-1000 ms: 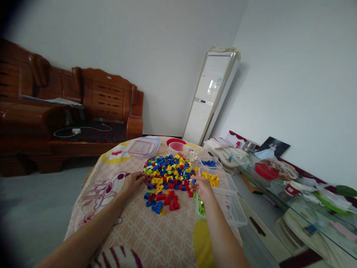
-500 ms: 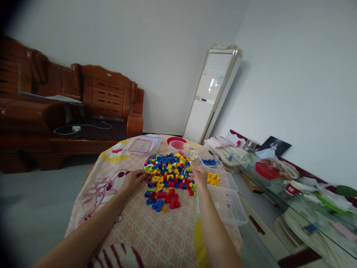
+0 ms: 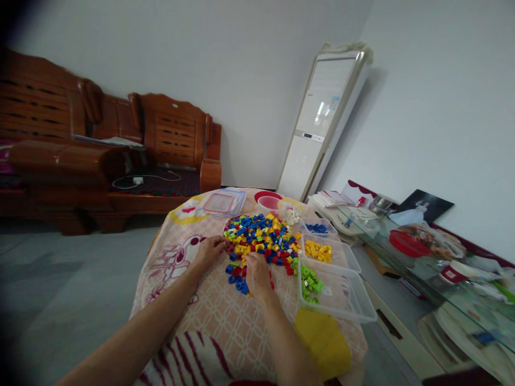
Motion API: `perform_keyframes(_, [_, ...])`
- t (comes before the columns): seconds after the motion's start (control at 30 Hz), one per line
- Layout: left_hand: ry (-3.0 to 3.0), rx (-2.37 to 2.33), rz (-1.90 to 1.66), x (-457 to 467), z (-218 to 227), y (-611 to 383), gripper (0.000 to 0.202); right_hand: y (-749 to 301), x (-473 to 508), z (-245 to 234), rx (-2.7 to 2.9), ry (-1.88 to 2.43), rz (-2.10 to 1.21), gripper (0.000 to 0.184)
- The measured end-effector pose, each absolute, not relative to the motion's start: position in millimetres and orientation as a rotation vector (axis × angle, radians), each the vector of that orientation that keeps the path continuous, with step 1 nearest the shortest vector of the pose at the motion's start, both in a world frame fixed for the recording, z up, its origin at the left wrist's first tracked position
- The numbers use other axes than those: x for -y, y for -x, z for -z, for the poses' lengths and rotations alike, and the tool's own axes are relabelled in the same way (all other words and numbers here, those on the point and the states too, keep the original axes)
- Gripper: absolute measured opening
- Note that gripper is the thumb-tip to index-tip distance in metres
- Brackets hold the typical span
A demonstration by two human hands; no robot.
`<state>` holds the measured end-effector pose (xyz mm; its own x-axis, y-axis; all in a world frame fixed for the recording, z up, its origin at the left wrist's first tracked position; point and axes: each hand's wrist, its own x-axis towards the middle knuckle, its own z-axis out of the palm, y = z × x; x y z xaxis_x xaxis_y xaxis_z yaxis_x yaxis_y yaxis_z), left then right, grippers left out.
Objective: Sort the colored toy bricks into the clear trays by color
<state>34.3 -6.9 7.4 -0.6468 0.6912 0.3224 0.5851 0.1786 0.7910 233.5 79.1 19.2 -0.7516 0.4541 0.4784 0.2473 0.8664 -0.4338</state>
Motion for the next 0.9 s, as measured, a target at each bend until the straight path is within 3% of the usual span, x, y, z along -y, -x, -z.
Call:
perform_keyframes(0.33, [-1.279,-2.274,-1.481,4.6,-5.0,-30.8,0.027,-192.2,-55.5,-35.9,2.894,0.323,-0.240,0.038])
perform_keyframes(0.57, [-1.249,-2.328,-1.450,5.2,-8.5,-32.2,0.030,-210.4,-58.5,-38.1,2.466,0.388,-0.678,0.040])
perform_keyframes(0.77, [-1.256,-2.326,-1.450,3.7,-5.7,-31.1,0.030,-251.9,-77.6,-58.5,1.871,0.809,-1.160,0.023])
perform_keyframes(0.9, [-1.233,-2.323,-1.451,3.0,-5.3,-30.0,0.030,-280.0,-103.0,-76.8,1.430,0.883,-1.510,0.025])
